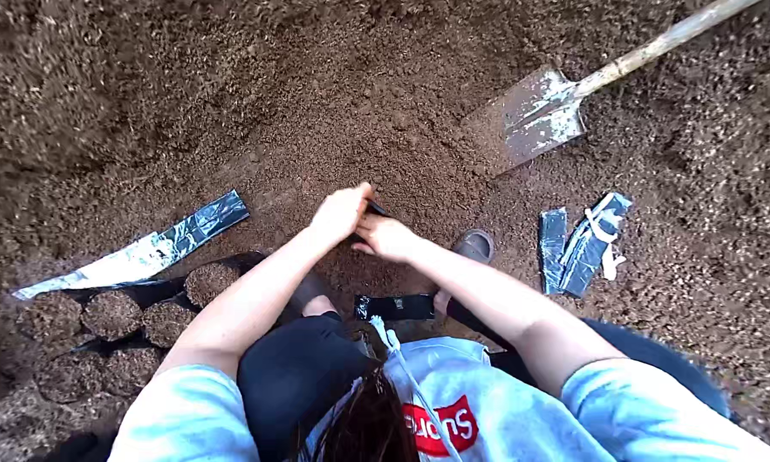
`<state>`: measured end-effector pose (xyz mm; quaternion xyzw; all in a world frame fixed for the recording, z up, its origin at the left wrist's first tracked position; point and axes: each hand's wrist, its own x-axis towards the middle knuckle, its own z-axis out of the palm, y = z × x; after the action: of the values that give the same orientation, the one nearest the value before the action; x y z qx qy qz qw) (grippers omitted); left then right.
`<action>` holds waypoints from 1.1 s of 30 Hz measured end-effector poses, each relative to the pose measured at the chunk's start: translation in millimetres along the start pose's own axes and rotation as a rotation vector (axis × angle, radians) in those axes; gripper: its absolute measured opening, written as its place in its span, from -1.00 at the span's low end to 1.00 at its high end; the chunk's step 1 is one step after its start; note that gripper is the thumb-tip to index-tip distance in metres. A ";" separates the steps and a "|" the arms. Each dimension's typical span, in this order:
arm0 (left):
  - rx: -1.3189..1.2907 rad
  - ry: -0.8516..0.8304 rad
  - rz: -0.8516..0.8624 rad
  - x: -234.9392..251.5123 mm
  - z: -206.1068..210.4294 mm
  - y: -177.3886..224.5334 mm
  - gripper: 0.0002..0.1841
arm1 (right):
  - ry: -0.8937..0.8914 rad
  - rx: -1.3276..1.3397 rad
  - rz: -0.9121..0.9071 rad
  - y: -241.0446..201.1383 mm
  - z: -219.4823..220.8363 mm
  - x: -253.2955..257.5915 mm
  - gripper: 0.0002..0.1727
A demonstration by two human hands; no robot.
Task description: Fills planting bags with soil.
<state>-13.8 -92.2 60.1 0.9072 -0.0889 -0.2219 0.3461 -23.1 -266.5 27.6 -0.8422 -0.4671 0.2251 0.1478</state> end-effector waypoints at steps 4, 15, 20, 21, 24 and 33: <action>-0.027 0.119 -0.147 1.4 -25.9 -10.3 -0.65 | 0.345 0.099 0.111 4.3 -39.3 -35.7 -0.75; 0.089 -0.199 -0.284 21.8 -23.1 -3.0 -0.43 | 1.043 1.959 1.247 175.1 69.9 -85.4 -0.14; -0.098 -0.284 -0.379 32.1 -26.9 1.3 -0.29 | 0.823 2.102 1.203 184.9 58.4 -47.0 0.16; -0.138 -0.288 -0.391 33.5 -27.4 5.0 -0.28 | 0.807 2.141 1.201 184.1 56.3 -34.8 0.20; -0.238 -0.276 -0.420 38.3 -28.0 16.1 -0.25 | 0.860 2.329 1.066 183.5 54.0 8.9 0.05; -0.269 -0.219 -0.401 39.8 -27.4 20.5 -0.25 | 0.996 2.173 1.088 139.3 24.0 8.9 -0.37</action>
<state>34.0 -103.9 78.3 0.8232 0.0861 -0.3926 0.4011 69.0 -330.3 -59.1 -0.3661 0.4527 0.1816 0.7925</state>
